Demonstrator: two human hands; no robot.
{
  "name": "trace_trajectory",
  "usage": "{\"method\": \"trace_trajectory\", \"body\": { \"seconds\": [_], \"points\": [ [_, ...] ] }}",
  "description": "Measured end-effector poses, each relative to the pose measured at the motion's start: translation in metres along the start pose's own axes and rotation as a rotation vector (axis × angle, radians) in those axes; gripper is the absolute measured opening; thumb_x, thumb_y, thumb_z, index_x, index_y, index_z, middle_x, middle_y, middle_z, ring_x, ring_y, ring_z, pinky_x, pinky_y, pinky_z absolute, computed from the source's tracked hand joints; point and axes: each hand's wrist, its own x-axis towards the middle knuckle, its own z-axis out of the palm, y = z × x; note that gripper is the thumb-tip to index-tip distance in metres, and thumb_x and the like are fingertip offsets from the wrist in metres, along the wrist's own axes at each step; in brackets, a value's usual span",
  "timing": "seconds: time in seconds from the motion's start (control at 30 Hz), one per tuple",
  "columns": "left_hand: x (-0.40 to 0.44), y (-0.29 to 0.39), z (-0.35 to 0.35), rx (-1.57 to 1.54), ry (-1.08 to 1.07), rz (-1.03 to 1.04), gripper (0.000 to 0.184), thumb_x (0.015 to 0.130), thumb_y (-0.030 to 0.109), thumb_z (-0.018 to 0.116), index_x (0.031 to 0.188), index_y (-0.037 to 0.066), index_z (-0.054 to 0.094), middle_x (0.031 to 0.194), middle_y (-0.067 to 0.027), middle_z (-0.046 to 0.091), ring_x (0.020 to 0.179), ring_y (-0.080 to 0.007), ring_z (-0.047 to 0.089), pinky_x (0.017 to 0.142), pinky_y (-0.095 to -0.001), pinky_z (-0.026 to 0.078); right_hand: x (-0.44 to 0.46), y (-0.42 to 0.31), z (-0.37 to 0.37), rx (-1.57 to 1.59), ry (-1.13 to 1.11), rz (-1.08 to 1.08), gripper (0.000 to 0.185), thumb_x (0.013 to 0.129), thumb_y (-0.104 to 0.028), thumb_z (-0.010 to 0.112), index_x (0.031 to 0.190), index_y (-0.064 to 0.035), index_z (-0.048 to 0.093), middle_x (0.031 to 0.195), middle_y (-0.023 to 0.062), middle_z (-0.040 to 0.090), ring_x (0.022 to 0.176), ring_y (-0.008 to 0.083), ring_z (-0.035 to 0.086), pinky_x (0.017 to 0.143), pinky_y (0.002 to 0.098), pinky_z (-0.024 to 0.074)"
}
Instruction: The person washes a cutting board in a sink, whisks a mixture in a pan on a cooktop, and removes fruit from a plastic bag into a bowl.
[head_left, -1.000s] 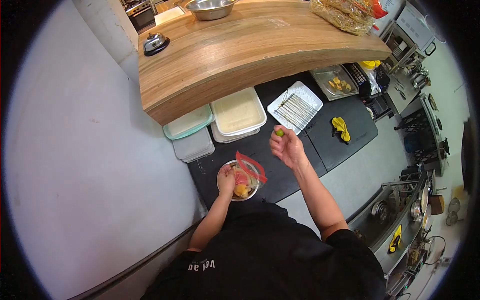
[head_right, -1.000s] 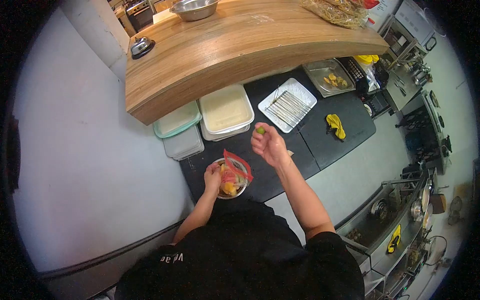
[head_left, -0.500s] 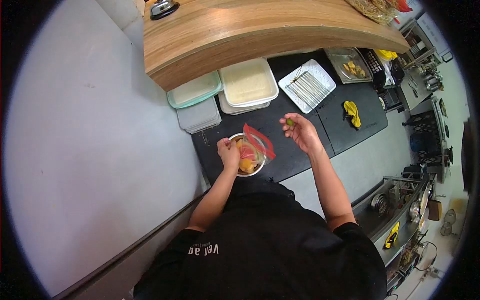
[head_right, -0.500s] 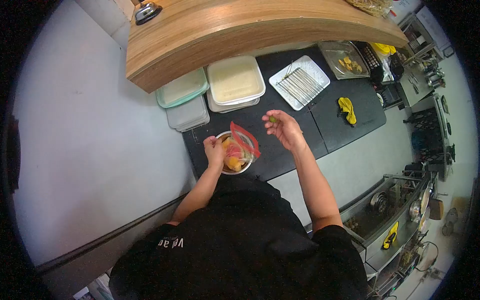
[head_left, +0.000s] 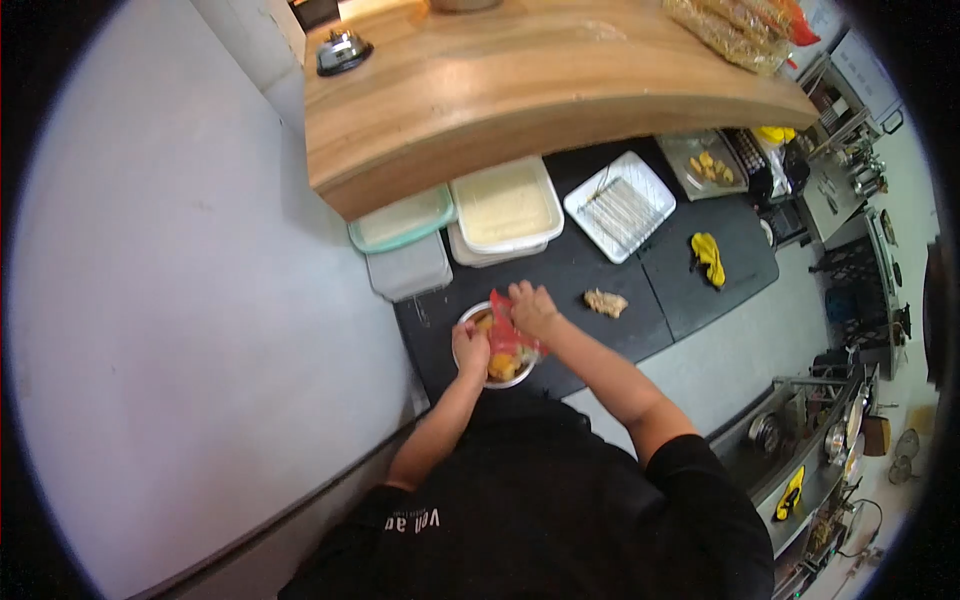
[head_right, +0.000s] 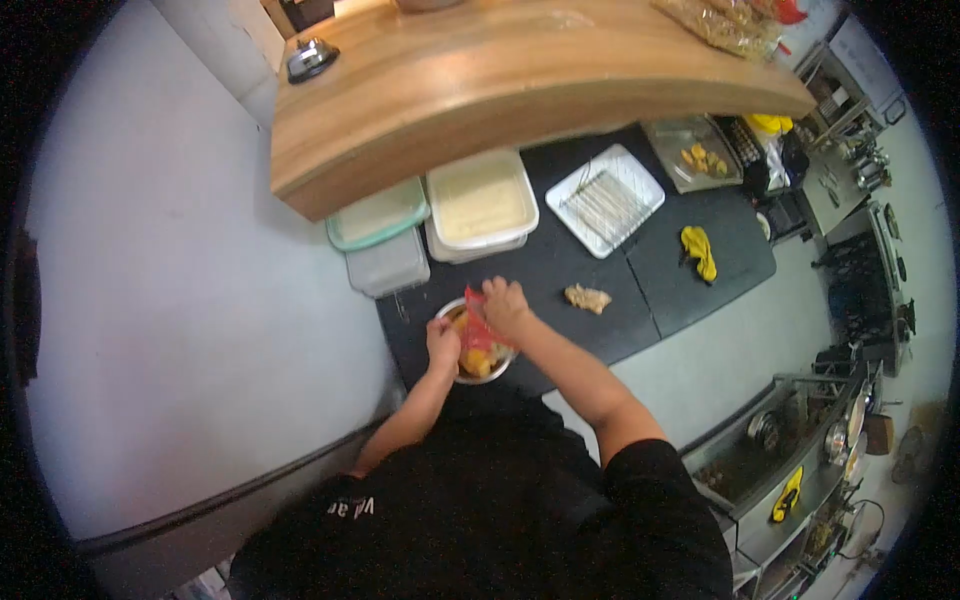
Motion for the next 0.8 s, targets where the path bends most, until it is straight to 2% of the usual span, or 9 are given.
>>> {"method": "trace_trajectory", "body": {
  "seconds": [0.1, 0.2, 0.3, 0.4, 0.57, 0.63, 0.7, 0.73, 0.8],
  "points": [
    [0.003, -0.007, 0.002, 0.030, 0.027, -0.054, 0.018, 0.076, 0.010, 0.057, 0.091, 0.000, 0.059, 0.091, -0.0140, 0.059, 0.087, -0.0242, 0.057, 0.081, -0.0333, 0.044, 0.001, -0.003, 0.001, 0.006, 0.059, -0.056, 0.032, 0.088, -0.034, 0.049, 0.081, -0.0116, 0.070, 0.106, 0.0062, 0.050, 0.101, 0.0239, 0.046, 0.076, 0.0383, 0.0441],
    [0.008, -0.021, 0.006, 0.044, 0.031, -0.056, 0.018, 0.074, 0.012, 0.060, 0.087, 0.000, 0.060, 0.089, -0.0143, 0.061, 0.086, -0.0262, 0.059, 0.079, -0.0340, 0.046, 0.005, -0.009, 0.003, 0.064, 0.031, 0.006, 0.035, 0.088, -0.039, 0.048, 0.088, -0.0115, 0.069, 0.106, 0.0076, 0.050, 0.100, 0.0238, 0.047, 0.077, 0.0392, 0.0438],
    [0.002, 0.004, -0.001, 0.125, -0.050, -0.114, 0.022, 0.073, 0.014, 0.062, 0.090, 0.001, 0.061, 0.090, -0.0142, 0.061, 0.087, -0.0268, 0.060, 0.079, -0.0340, 0.046, 0.009, -0.006, 0.006, 0.099, 0.077, -0.005, 0.038, 0.088, -0.041, 0.047, 0.097, -0.0100, 0.067, 0.106, 0.0090, 0.050, 0.100, 0.0239, 0.048, 0.080, 0.0408, 0.0433],
    [0.006, -0.008, -0.001, 0.221, -0.070, -0.064, 0.028, 0.073, 0.017, 0.065, 0.096, 0.000, 0.060, 0.094, -0.0149, 0.062, 0.090, -0.0268, 0.060, 0.081, -0.0344, 0.046, 0.006, -0.007, -0.005, 0.141, -0.024, 0.019, 0.039, 0.088, -0.040, 0.046, 0.103, -0.0087, 0.064, 0.107, 0.0098, 0.051, 0.101, 0.0247, 0.048, 0.082, 0.0419, 0.0429],
    [0.005, -0.004, -0.001, 0.223, -0.073, -0.143, 0.033, 0.073, 0.018, 0.066, 0.098, -0.001, 0.060, 0.099, -0.0172, 0.062, 0.095, -0.0282, 0.060, 0.085, -0.0345, 0.046, 0.004, -0.004, -0.017, 0.122, -0.162, -0.014, 0.034, 0.087, -0.031, 0.049, 0.105, -0.0063, 0.064, 0.112, 0.0096, 0.052, 0.106, 0.0249, 0.048, 0.083, 0.0420, 0.0426],
    [0.023, -0.035, 0.003, 0.218, -0.056, -0.119, 0.032, 0.072, 0.018, 0.065, 0.098, -0.001, 0.060, 0.098, -0.0173, 0.062, 0.094, -0.0285, 0.060, 0.084, -0.0346, 0.046, 0.005, -0.003, -0.021, 0.092, -0.179, -0.045, 0.032, 0.087, -0.028, 0.049, 0.105, -0.0062, 0.064, 0.112, 0.0094, 0.052, 0.107, 0.0248, 0.048, 0.084, 0.0420, 0.0424],
    [0.045, -0.082, 0.009, 0.217, -0.184, -0.095, 0.032, 0.071, 0.017, 0.064, 0.096, -0.001, 0.061, 0.096, -0.0172, 0.062, 0.092, -0.0285, 0.061, 0.083, -0.0343, 0.047, 0.003, -0.005, -0.020, 0.139, -0.179, -0.017, 0.030, 0.086, -0.025, 0.049, 0.105, -0.0065, 0.064, 0.112, 0.0094, 0.052, 0.108, 0.0249, 0.048, 0.085, 0.0421, 0.0424],
    [0.034, -0.063, 0.006, 0.219, -0.185, -0.098, 0.032, 0.071, 0.017, 0.064, 0.096, -0.001, 0.061, 0.096, -0.0172, 0.062, 0.092, -0.0285, 0.061, 0.083, -0.0343, 0.047, 0.003, -0.006, -0.014, 0.141, -0.181, -0.018, 0.030, 0.086, -0.025, 0.049, 0.105, -0.0065, 0.064, 0.112, 0.0094, 0.052, 0.108, 0.0249, 0.048, 0.085, 0.0421, 0.0424],
    [0.018, -0.031, 0.004, 0.150, -0.055, -0.154, 0.031, 0.070, 0.016, 0.063, 0.095, -0.002, 0.061, 0.095, -0.0177, 0.062, 0.091, -0.0287, 0.061, 0.082, -0.0342, 0.047, 0.008, -0.003, -0.003, 0.078, -0.185, 0.002, 0.038, 0.093, -0.036, 0.038, 0.110, -0.0124, 0.063, 0.112, 0.0092, 0.052, 0.107, 0.0241, 0.047, 0.083, 0.0418, 0.0415]
  ]
}}
